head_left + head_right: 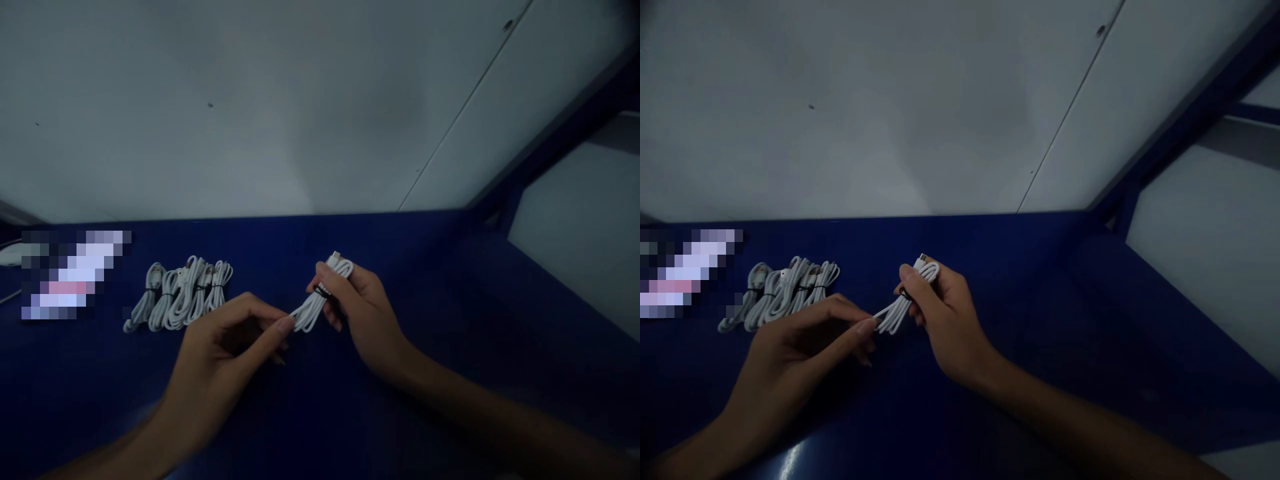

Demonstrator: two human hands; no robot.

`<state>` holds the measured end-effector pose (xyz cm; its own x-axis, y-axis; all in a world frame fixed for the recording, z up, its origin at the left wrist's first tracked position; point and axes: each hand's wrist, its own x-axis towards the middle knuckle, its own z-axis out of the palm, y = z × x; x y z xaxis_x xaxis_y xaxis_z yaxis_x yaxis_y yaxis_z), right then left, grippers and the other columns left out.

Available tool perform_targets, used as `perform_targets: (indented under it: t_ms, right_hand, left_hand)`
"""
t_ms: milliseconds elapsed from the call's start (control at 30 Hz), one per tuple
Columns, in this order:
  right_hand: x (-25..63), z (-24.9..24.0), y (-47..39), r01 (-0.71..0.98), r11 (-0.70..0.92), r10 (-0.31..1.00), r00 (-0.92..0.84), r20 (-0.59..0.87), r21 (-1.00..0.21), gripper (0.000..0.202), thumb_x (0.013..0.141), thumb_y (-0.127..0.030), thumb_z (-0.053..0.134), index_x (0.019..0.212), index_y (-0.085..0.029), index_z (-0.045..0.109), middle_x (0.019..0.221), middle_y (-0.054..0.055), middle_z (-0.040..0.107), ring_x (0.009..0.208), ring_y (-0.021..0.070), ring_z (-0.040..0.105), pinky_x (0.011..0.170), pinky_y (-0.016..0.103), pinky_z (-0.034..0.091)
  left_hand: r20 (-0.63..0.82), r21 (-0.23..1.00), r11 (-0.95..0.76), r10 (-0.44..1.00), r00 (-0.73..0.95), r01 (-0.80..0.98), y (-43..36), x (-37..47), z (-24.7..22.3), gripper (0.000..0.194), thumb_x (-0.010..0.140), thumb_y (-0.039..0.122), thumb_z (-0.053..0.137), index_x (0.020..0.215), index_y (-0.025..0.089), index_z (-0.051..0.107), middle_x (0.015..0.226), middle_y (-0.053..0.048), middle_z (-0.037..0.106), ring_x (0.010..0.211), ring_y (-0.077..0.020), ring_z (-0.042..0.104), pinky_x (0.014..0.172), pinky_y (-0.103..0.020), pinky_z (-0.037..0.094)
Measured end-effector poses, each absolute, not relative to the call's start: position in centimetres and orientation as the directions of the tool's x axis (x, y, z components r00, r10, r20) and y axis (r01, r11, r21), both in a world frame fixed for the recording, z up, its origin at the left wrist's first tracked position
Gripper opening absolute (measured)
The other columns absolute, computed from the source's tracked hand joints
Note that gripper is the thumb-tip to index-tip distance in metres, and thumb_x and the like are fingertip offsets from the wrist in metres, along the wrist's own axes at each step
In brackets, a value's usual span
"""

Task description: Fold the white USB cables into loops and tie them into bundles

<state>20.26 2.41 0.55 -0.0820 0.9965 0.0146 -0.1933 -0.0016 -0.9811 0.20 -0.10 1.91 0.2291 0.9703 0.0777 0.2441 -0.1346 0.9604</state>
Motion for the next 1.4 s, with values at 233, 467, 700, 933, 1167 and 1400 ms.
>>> perform_targets:
  t_ms: [233,467,700,933,1167,1400]
  right_hand:
    - [20.5,0.3,2.8,-0.417,-0.098,0.986,-0.162,-0.032,-0.903,0.029,0.102,-0.044,0.069,0.085,-0.02,0.068,0.093,0.004,0.07,0.085,0.0179,0.067,0.079,0.031,0.055]
    - [21.0,1.0,3.0,-0.57,-0.319,0.899,-0.436,-0.051,-0.757,0.029,0.104,-0.039,0.063,0.081,-0.021,0.058,0.06,-0.01,0.033,0.046,0.0067,0.019,0.041,0.02,0.023]
    - [21.3,1.5,2.8,-0.484,-0.324,0.838,-0.546,-0.009,-0.813,0.06,0.11,-0.06,0.058,0.067,-0.021,0.043,0.056,-0.012,0.023,0.046,0.0064,0.013,0.041,0.021,0.013]
    - [21.1,0.8,2.9,-0.396,-0.302,0.815,-0.579,-0.019,-0.867,0.055,0.112,-0.057,0.041,0.076,-0.02,0.064,0.054,-0.008,0.032,0.049,0.0113,0.022,0.05,0.028,0.021]
    - [21.1,1.0,2.7,-0.403,-0.27,0.807,-0.589,0.023,-0.874,0.055,0.107,-0.051,0.047,0.062,-0.022,0.056,0.054,-0.007,0.025,0.052,0.0135,0.024,0.057,0.031,0.025]
    - [21.1,1.2,2.6,-0.459,-0.296,0.854,-0.52,-0.016,-0.838,0.074,0.11,-0.06,0.051,0.047,-0.022,0.037,0.043,-0.009,0.022,0.041,0.0076,0.017,0.046,0.029,0.014]
  left_hand:
    - [0.047,0.968,-0.12,0.95,0.308,0.221,-0.4,0.2,1.7,0.027,0.109,0.035,0.067,0.088,0.025,0.081,0.082,0.002,0.076,0.071,-0.0118,0.075,0.068,-0.02,0.059]
    - [0.003,0.979,-0.065,0.952,0.305,0.193,-0.5,0.0,1.5,0.028,0.111,0.038,0.064,0.093,0.024,0.081,0.079,0.001,0.076,0.069,-0.0137,0.074,0.067,-0.023,0.059]
    - [-0.008,0.979,-0.057,0.95,0.313,0.198,-0.3,0.1,1.5,0.029,0.111,0.04,0.064,0.093,0.025,0.08,0.078,0.002,0.076,0.069,-0.0132,0.074,0.067,-0.023,0.058]
    - [-0.018,0.976,-0.053,0.946,0.324,0.211,-0.4,-0.1,1.5,0.031,0.112,0.041,0.063,0.092,0.025,0.08,0.076,0.002,0.076,0.069,-0.0128,0.072,0.067,-0.023,0.056]
    - [-0.022,0.975,-0.053,0.944,0.331,0.216,-0.3,-0.1,1.4,0.031,0.112,0.043,0.062,0.093,0.025,0.08,0.078,0.002,0.075,0.07,-0.0133,0.071,0.067,-0.024,0.055]
    - [-0.028,0.972,-0.048,0.947,0.32,0.229,-0.3,-0.1,1.4,0.032,0.111,0.044,0.063,0.092,0.025,0.08,0.076,0.001,0.075,0.069,-0.0144,0.071,0.067,-0.025,0.056]
